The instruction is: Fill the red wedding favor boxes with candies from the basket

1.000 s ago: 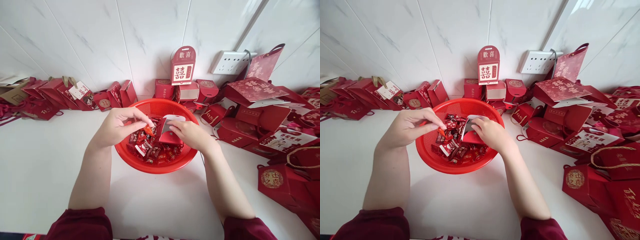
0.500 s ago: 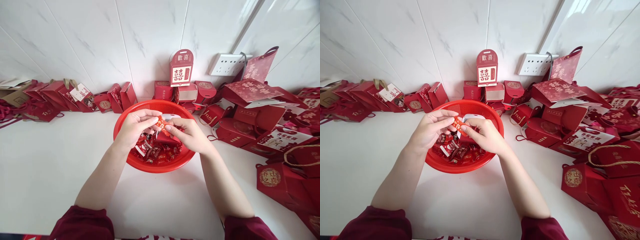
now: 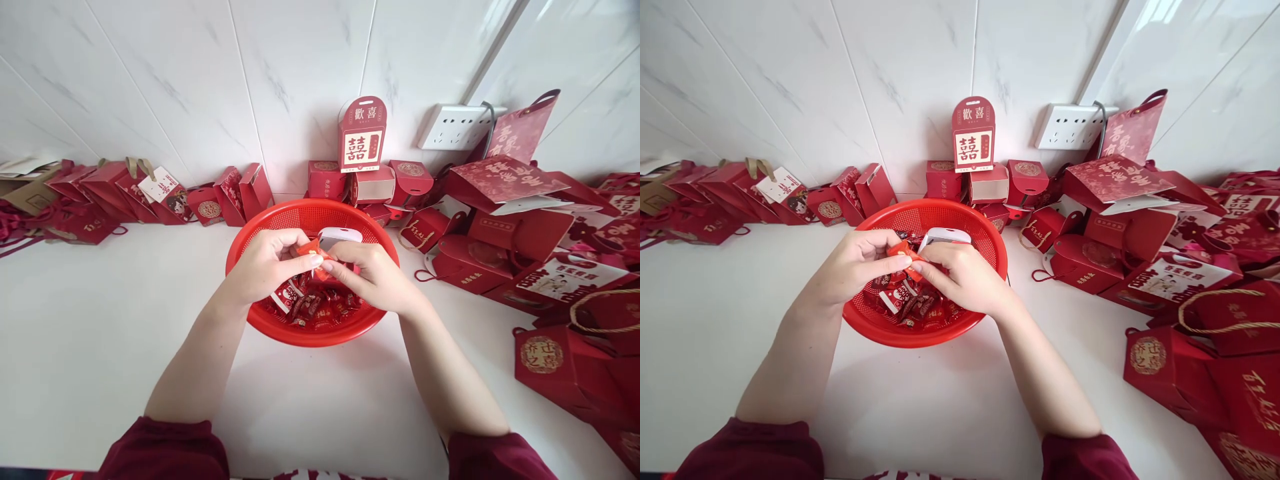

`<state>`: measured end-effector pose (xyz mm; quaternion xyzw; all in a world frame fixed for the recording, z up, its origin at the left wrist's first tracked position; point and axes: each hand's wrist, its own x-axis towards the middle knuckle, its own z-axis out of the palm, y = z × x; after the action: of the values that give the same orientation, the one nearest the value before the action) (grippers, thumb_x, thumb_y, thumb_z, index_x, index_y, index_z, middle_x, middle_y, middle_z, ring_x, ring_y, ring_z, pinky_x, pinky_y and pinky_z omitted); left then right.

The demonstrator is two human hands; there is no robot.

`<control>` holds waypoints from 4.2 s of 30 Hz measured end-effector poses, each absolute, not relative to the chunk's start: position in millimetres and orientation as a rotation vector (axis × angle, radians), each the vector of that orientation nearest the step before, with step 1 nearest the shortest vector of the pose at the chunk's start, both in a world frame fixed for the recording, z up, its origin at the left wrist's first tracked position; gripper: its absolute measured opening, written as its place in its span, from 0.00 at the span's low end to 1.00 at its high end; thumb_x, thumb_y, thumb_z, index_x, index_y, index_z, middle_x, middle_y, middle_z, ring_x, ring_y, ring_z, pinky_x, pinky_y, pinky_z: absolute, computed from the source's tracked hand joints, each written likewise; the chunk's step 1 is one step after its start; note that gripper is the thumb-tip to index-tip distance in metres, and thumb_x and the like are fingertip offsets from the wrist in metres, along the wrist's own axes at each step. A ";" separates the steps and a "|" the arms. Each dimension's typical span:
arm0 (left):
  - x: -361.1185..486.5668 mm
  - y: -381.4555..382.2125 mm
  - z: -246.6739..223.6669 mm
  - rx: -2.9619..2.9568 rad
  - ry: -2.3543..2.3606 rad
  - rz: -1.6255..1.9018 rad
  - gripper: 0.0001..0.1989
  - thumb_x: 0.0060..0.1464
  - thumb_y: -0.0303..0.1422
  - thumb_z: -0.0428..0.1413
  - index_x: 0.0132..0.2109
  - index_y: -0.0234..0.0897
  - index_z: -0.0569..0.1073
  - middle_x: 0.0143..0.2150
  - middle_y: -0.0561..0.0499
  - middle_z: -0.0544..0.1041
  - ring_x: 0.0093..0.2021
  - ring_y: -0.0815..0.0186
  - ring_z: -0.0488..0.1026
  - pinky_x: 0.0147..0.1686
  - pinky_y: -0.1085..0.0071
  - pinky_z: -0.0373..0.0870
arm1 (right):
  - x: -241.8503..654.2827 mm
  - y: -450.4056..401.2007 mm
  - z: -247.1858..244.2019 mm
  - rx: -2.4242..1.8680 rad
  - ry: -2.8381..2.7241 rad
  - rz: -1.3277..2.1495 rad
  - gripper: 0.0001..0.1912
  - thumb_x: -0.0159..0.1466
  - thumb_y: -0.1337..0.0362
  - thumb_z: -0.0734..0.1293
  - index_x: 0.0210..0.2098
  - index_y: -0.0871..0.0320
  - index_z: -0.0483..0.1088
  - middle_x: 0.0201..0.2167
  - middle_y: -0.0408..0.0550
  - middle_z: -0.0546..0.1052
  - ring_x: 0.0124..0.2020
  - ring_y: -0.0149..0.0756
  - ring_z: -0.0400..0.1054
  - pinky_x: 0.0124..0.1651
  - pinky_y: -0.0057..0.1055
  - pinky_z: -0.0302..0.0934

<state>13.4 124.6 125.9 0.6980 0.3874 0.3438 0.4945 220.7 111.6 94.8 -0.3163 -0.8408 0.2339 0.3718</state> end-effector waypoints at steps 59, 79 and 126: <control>20.1 127.6 111.9 2.605 1.058 0.760 0.14 0.66 0.40 0.52 0.42 0.37 0.78 0.41 0.48 0.79 0.44 0.60 0.74 0.44 0.64 0.69 | 251.8 103.6 113.4 -1.024 -1.797 1.037 0.17 0.70 0.50 0.64 0.38 0.57 0.73 0.29 0.43 0.76 0.25 0.30 0.69 0.30 0.28 0.62; 6.9 130.8 106.0 2.507 0.884 0.044 0.26 0.50 0.18 0.48 0.38 0.52 0.84 0.42 0.58 0.84 0.42 0.63 0.80 0.37 0.69 0.70 | 260.9 99.8 117.5 -1.384 -2.255 0.546 0.15 0.74 0.55 0.56 0.39 0.55 0.68 0.30 0.43 0.78 0.27 0.33 0.68 0.32 0.29 0.56; 7.3 128.3 105.8 2.430 1.294 0.392 0.38 0.57 0.49 0.58 0.70 0.53 0.55 0.73 0.49 0.55 0.66 0.49 0.64 0.57 0.58 0.69 | 242.5 106.6 103.1 -1.075 -2.481 0.686 0.10 0.70 0.70 0.58 0.37 0.56 0.70 0.33 0.44 0.76 0.32 0.33 0.67 0.36 0.30 0.58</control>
<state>7.3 128.3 105.8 0.8597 0.4577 0.1388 0.1794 242.5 106.6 103.1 -0.3795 -0.8757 0.2421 0.1749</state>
